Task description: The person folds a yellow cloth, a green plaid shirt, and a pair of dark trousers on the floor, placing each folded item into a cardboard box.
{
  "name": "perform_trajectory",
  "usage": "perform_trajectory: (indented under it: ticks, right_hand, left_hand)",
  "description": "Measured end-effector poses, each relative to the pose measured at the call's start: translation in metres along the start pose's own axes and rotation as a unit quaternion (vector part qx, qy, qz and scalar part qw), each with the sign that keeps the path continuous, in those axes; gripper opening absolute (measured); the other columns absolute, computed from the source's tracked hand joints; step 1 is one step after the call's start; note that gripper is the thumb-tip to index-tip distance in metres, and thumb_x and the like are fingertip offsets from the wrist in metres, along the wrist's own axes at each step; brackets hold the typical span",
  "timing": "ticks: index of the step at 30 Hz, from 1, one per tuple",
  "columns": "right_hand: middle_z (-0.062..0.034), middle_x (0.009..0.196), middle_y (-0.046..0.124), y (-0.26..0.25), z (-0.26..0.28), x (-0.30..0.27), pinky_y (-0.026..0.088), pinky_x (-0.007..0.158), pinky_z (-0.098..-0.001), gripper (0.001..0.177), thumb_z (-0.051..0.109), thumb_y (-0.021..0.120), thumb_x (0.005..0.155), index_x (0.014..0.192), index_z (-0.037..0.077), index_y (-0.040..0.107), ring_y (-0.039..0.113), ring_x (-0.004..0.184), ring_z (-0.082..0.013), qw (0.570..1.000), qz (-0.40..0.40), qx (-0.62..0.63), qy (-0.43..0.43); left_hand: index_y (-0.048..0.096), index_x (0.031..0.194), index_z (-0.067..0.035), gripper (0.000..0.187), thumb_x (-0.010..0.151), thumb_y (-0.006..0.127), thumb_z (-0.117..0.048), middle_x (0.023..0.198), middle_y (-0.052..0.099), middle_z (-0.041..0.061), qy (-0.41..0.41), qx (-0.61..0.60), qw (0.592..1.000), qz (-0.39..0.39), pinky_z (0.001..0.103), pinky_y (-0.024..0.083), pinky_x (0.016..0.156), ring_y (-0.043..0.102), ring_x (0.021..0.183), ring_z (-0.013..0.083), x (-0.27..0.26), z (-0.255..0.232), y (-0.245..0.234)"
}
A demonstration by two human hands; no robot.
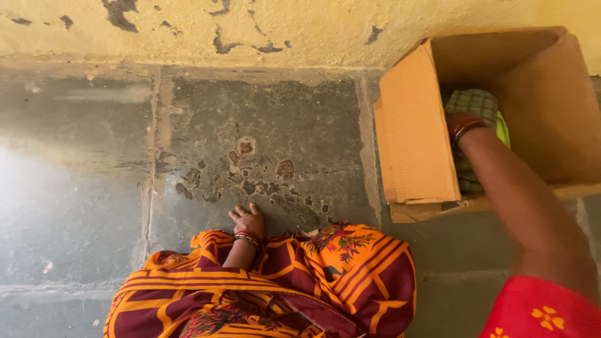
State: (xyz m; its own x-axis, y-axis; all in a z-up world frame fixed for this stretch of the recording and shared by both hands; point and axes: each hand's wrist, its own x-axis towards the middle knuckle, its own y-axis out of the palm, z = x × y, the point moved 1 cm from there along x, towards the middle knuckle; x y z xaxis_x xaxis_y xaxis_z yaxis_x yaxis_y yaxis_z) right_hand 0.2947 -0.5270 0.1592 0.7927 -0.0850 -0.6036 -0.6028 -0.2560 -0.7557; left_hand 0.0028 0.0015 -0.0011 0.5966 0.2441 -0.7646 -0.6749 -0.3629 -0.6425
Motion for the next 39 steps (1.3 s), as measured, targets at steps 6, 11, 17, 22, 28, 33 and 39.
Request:
perform_trajectory:
  ticks: [6, 11, 17, 22, 28, 33, 39]
  right_hand:
    - [-0.024, 0.141, 0.061, 0.018, 0.067, 0.076, 0.049, 0.103, -0.054, 0.06, 0.028, 0.074, 0.086, 0.142, 0.017, 0.057, 0.061, 0.122, -0.0455, 0.997, 0.021, 0.027, -0.068]
    - [-0.0223, 0.141, 0.061, 0.053, 0.104, 0.118, 0.049, 0.103, -0.0533, 0.054, 0.028, 0.072, 0.087, 0.138, 0.018, 0.06, 0.061, 0.122, -0.0443, 0.995, 0.056, 0.033, -0.076]
    - [-0.0204, 0.141, 0.061, 0.081, 0.106, 0.135, 0.049, 0.103, -0.0524, 0.047, 0.028, 0.07, 0.088, 0.134, 0.019, 0.063, 0.061, 0.122, -0.0429, 0.994, 0.071, 0.044, -0.064]
    - [-0.0187, 0.141, 0.062, 0.091, 0.106, 0.135, 0.049, 0.103, -0.0516, 0.042, 0.028, 0.069, 0.09, 0.131, 0.02, 0.066, 0.061, 0.122, -0.0418, 0.994, 0.075, 0.053, -0.057]
    - [-0.0167, 0.141, 0.062, 0.089, 0.101, 0.134, 0.049, 0.103, -0.0507, 0.036, 0.028, 0.066, 0.091, 0.126, 0.021, 0.069, 0.061, 0.122, -0.0404, 0.995, 0.07, 0.049, -0.048]
    - [-0.0151, 0.141, 0.062, 0.089, 0.096, 0.131, 0.049, 0.104, -0.0499, 0.032, 0.028, 0.065, 0.092, 0.123, 0.021, 0.072, 0.061, 0.122, -0.0392, 0.995, 0.073, 0.044, -0.042]
    - [-0.0131, 0.142, 0.062, 0.086, 0.084, 0.122, 0.049, 0.104, -0.049, 0.028, 0.028, 0.062, 0.094, 0.119, 0.022, 0.075, 0.061, 0.122, -0.0378, 0.997, 0.071, 0.027, -0.027]
  left_hand:
    - [0.016, 0.163, -0.024, 0.064, 0.107, 0.043, -0.008, 0.17, 0.005, 0.024, 0.002, -0.026, 0.999, -0.045, 0.055, 0.042, 0.114, 0.007, 0.155, 0.0525, 0.02, 0.006, 0.015]
    - [0.011, 0.165, -0.019, 0.079, 0.101, 0.054, -0.003, 0.168, 0.002, 0.029, 0.011, 0.005, 1.0, -0.02, 0.053, 0.042, 0.115, 0.007, 0.153, 0.0553, 0.014, 0.004, 0.011]
    - [0.005, 0.165, -0.01, 0.095, 0.094, 0.069, -0.005, 0.166, 0.0, 0.036, 0.021, 0.036, 0.999, 0.018, 0.05, 0.045, 0.112, 0.004, 0.153, 0.057, -0.025, -0.009, -0.03]
    - [0.005, 0.165, -0.01, 0.102, 0.091, 0.075, -0.01, 0.166, -0.001, 0.035, 0.009, 0.041, 0.998, 0.038, 0.049, 0.043, 0.115, 0.004, 0.154, 0.0559, -0.037, -0.013, -0.04]
    - [0.004, 0.165, -0.013, 0.099, 0.092, 0.071, -0.003, 0.166, -0.002, 0.035, 0.016, 0.025, 0.999, 0.013, 0.05, 0.045, 0.113, 0.003, 0.153, 0.0567, -0.02, -0.007, -0.024]
    - [0.005, 0.165, -0.015, 0.102, 0.09, 0.073, -0.002, 0.167, -0.002, 0.033, 0.006, 0.02, 1.0, 0.015, 0.05, 0.046, 0.112, 0.003, 0.154, 0.0553, -0.015, -0.006, -0.019]
    - [0.006, 0.165, -0.015, 0.103, 0.09, 0.074, -0.004, 0.167, -0.002, 0.035, 0.012, 0.023, 1.0, 0.005, 0.05, 0.046, 0.112, 0.003, 0.153, 0.0574, -0.02, -0.008, -0.024]
